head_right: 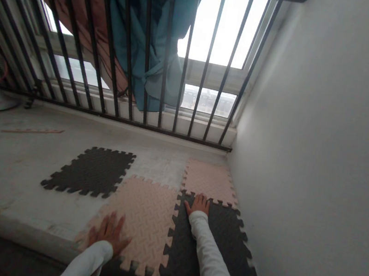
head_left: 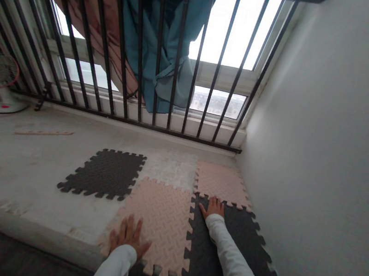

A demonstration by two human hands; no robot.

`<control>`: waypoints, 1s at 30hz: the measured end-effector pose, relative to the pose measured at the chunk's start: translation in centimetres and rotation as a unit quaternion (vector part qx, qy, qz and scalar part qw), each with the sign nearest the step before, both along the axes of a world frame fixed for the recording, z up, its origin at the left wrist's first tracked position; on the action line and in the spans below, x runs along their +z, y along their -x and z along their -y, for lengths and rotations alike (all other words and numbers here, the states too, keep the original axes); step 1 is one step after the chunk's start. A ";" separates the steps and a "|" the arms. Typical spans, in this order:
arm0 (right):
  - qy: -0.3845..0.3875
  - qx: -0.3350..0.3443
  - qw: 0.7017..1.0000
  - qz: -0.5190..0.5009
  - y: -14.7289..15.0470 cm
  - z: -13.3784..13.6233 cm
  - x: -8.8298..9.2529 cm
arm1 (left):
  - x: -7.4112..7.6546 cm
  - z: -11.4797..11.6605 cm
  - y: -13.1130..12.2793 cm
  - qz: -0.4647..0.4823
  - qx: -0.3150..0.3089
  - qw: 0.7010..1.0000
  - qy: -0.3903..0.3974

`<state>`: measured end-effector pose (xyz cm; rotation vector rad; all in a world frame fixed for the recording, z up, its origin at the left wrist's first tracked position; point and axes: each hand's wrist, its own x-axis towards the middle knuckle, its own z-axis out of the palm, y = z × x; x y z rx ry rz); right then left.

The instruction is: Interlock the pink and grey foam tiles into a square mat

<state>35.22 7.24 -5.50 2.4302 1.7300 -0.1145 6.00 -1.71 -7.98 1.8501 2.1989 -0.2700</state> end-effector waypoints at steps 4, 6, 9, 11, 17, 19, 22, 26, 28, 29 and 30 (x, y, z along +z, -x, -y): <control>0.032 0.029 0.999 -0.014 -0.2 -1.0 1.7 | 0.6 0.0 -0.1 -0.003 0.003 1.000 0.016; 0.027 0.045 0.998 -0.021 0.1 -1.7 2.4 | 0.9 0.0 -0.2 -0.004 0.003 1.000 0.023; 0.005 0.079 0.996 -0.034 1.3 -2.2 2.7 | 1.1 0.1 -0.3 -0.003 0.002 1.000 0.026; -0.005 0.088 0.995 -0.038 2.4 -2.0 2.3 | 1.1 0.1 -0.4 -0.002 0.003 1.000 0.017; -0.025 0.078 0.996 -0.034 5.0 -0.6 0.8 | 1.3 0.2 -0.5 -0.007 0.010 1.000 0.007; -0.019 0.082 0.996 -0.037 4.9 -0.6 0.8 | 1.5 0.2 -0.5 -0.005 0.010 1.000 0.012; 0.003 0.089 0.995 -0.045 3.3 -1.1 1.5 | 1.6 0.3 -0.4 -0.002 0.009 1.000 0.009; 0.007 0.006 1.000 -0.020 -1.0 -0.7 2.0 | 0.8 0.3 -0.2 -0.019 0.000 1.000 -0.011; 0.012 -0.042 0.999 -0.006 -3.1 0.1 1.8 | 0.1 0.3 0.0 -0.022 -0.004 0.999 -0.026; 0.018 -0.052 0.998 -0.003 -4.0 0.4 1.5 | -0.1 0.2 0.0 -0.020 -0.004 0.999 -0.029; 0.026 -0.052 0.998 -0.003 -4.8 0.7 1.2 | -0.3 0.2 0.1 -0.015 -0.003 0.999 -0.031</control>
